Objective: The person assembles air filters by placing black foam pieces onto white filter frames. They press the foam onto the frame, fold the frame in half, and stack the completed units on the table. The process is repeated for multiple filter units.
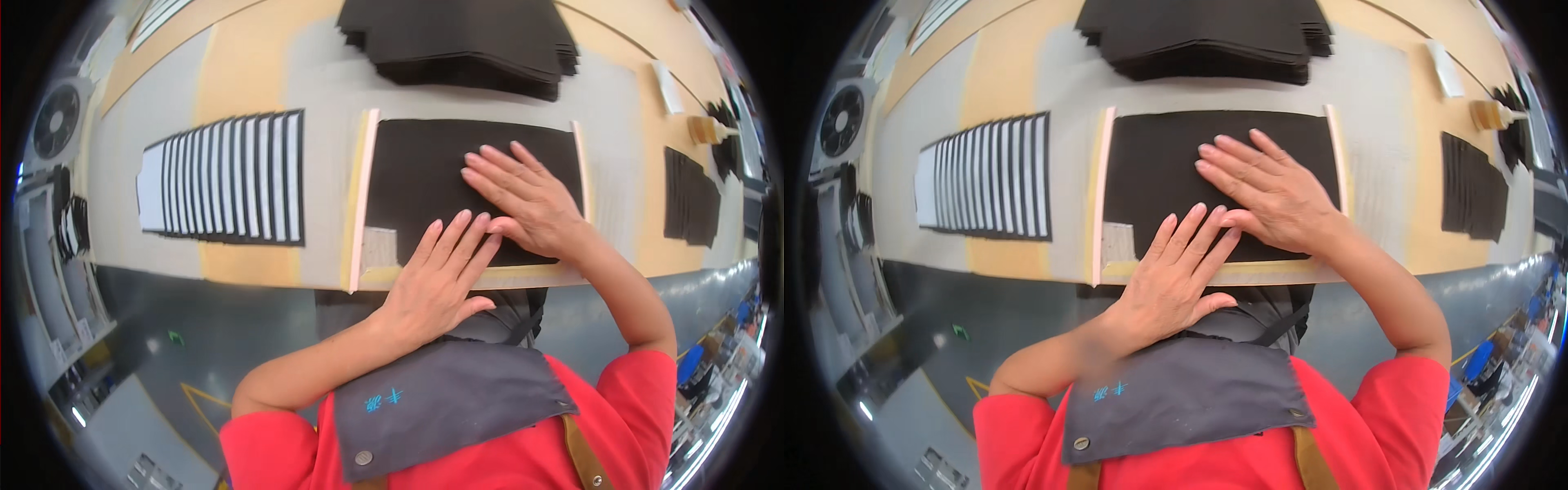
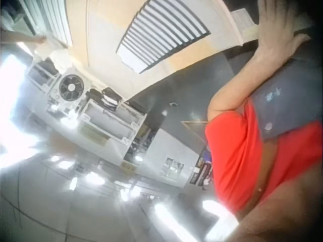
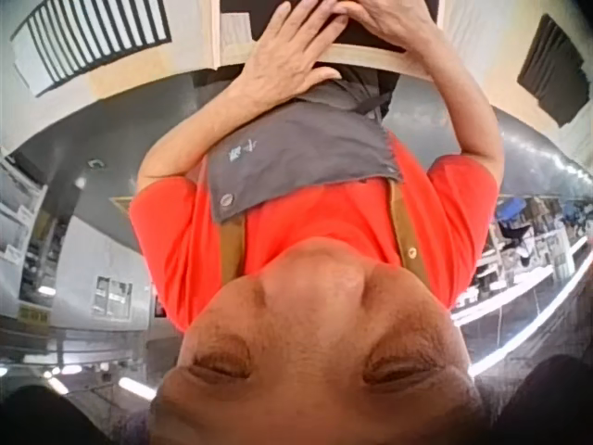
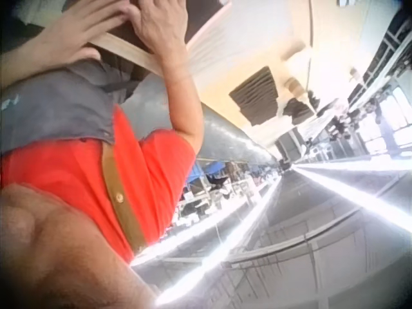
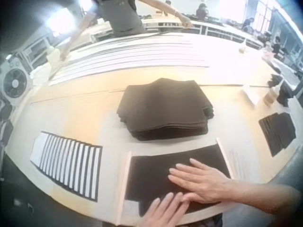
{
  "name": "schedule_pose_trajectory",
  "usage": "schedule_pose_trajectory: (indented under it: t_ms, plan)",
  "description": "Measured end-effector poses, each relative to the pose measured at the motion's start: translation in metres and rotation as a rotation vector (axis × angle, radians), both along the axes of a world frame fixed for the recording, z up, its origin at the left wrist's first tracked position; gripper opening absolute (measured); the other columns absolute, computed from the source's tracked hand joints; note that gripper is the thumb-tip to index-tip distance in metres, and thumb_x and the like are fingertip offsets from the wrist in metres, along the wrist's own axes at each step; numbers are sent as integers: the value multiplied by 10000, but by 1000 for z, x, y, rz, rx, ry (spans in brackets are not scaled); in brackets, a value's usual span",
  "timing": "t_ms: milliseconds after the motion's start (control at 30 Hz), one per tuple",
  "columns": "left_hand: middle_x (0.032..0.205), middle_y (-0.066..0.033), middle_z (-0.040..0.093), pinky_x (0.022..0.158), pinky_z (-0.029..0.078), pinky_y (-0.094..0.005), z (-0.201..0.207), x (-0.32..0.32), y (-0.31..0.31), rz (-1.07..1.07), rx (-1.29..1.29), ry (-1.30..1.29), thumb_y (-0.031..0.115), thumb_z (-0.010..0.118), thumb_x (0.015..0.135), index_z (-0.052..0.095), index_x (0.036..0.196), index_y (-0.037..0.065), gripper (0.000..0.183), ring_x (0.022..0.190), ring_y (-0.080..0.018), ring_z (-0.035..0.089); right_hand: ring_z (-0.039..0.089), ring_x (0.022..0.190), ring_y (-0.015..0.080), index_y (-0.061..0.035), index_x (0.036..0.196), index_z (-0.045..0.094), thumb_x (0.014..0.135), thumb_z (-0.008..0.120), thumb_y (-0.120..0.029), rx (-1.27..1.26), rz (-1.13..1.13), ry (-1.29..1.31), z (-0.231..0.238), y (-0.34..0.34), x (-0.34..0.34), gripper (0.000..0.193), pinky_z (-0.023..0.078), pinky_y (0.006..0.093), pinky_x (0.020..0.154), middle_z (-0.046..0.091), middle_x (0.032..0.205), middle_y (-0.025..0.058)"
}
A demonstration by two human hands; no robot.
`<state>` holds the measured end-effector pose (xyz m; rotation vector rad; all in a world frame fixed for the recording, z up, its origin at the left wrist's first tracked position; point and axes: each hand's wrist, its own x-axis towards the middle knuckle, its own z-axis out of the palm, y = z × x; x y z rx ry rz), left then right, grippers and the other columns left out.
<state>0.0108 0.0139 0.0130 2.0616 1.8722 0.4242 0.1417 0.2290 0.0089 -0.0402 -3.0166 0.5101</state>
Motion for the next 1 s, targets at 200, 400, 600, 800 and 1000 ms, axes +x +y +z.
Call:
schedule_pose_trajectory:
  t_ms: [200, 400, 600, 800, 1000]
  plan:
    - [1667, -192, 314, 1255, 221, -532, 5, -23, -16, 142, -38, -50, 619, 693, 853, 385, 1582, 13, 996, 1555, -409, 254, 392, 1513, 271, -85, 1538, 494, 1027, 477, -556, 31, -2, -46, 6, -2, -2, 696, 260, 488, 1263, 476, 1600, 79]
    - [1657, -225, 312, 1253, 216, -548, 14, -35, -26, 204, -116, -3, 602, 706, 857, 377, 1581, 6, 994, 1552, -418, 257, 396, 1511, 272, -80, 1538, 493, 1023, 499, -535, 21, 5, -41, 6, 0, -1, 687, 265, 487, 1259, 478, 1597, 85]
    - [1635, -219, 356, 1245, 249, -543, 31, -28, -11, 117, -107, -19, 588, 678, 898, 411, 1551, -23, 934, 1539, -388, 305, 380, 1522, 258, -84, 1547, 477, 1037, 551, -449, -32, 12, -14, 0, -1, -3, 631, 237, 488, 1271, 464, 1608, 78]
    - [1655, -182, 346, 1269, 219, -486, 5, -1, -6, -36, -43, 12, 604, 635, 911, 404, 1571, 7, 920, 1557, -331, 290, 415, 1499, 266, -89, 1534, 495, 1061, 533, -324, -4, 12, -28, 6, 3, 0, 529, 257, 499, 1258, 476, 1598, 98]
    - [1669, -151, 337, 1274, 202, -489, 4, 0, -8, -33, -91, 19, 556, 676, 879, 376, 1594, 35, 935, 1557, -329, 292, 387, 1512, 201, -165, 1554, 472, 1104, 447, -332, 134, -117, 33, -14, 28, -16, 481, 205, 517, 1277, 470, 1608, 24]
